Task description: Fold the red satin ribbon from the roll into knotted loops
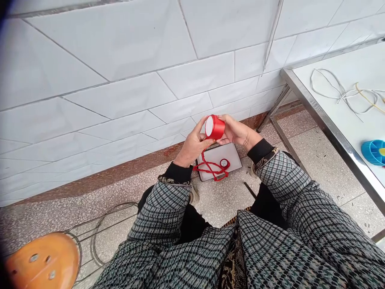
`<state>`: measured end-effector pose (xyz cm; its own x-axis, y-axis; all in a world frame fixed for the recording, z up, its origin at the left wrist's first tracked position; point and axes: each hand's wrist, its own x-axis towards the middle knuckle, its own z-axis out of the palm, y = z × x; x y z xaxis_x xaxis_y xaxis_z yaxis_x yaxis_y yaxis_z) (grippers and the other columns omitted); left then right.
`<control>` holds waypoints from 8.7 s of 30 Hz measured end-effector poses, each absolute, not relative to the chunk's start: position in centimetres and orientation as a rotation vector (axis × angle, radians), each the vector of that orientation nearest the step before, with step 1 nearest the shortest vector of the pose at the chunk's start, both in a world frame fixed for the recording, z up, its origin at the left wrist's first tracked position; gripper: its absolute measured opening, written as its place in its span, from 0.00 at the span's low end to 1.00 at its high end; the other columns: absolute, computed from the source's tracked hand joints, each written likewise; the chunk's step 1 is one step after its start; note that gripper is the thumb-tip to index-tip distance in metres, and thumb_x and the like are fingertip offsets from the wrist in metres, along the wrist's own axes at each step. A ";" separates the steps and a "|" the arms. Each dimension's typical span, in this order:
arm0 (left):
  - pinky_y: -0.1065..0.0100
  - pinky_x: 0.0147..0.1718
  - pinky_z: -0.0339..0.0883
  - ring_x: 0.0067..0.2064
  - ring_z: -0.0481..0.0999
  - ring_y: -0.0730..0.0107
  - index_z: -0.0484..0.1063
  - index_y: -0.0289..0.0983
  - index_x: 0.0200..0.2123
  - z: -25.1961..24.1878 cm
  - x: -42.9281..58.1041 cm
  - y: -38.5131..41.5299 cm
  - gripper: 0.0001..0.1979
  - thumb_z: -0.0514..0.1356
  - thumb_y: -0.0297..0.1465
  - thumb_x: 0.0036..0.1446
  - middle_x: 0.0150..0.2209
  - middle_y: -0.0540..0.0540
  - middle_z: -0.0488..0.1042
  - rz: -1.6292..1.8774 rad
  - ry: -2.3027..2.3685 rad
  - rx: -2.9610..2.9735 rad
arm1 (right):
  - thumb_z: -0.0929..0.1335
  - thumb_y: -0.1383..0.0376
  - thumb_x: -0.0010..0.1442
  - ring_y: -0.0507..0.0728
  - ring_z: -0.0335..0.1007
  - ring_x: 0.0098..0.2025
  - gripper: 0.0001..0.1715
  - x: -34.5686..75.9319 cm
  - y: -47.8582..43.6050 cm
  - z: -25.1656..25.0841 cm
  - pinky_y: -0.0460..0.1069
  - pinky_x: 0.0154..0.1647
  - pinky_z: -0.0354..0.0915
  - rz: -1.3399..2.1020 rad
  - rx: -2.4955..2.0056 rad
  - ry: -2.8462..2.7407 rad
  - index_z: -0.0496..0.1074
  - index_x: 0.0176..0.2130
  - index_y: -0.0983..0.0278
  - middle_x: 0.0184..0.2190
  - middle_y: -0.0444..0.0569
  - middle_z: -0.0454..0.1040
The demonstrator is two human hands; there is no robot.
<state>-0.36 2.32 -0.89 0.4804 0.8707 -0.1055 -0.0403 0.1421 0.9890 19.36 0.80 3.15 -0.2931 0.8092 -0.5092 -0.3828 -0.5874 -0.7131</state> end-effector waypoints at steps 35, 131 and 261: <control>0.67 0.30 0.71 0.25 0.73 0.72 0.67 0.45 0.74 -2.0 -0.9 2.7 0.55 0.84 0.43 0.45 0.28 0.54 0.76 0.770 0.675 1.064 | 0.73 0.38 0.68 0.56 0.85 0.42 0.31 19.9 -0.1 2.5 0.47 0.38 0.82 1.777 -1.057 -0.984 0.76 0.53 0.60 0.47 0.53 0.85; 0.68 0.35 0.63 0.31 0.68 0.73 0.84 0.37 0.34 -2.2 2.1 0.6 0.17 0.72 0.46 0.54 0.29 0.49 0.77 0.834 0.927 1.218 | 0.74 0.44 0.66 0.59 0.82 0.38 0.23 19.8 1.6 0.9 0.55 0.43 0.80 1.522 -1.345 -0.599 0.71 0.43 0.58 0.35 0.50 0.80; 0.72 0.19 0.58 0.21 0.64 0.78 0.57 0.48 0.78 -4.1 -1.3 2.7 0.53 0.78 0.36 0.54 0.29 0.54 0.76 0.746 0.761 1.304 | 0.79 0.45 0.66 0.57 0.85 0.39 0.26 19.7 -0.2 2.1 0.47 0.33 0.81 1.860 -1.140 -0.885 0.79 0.54 0.59 0.44 0.51 0.86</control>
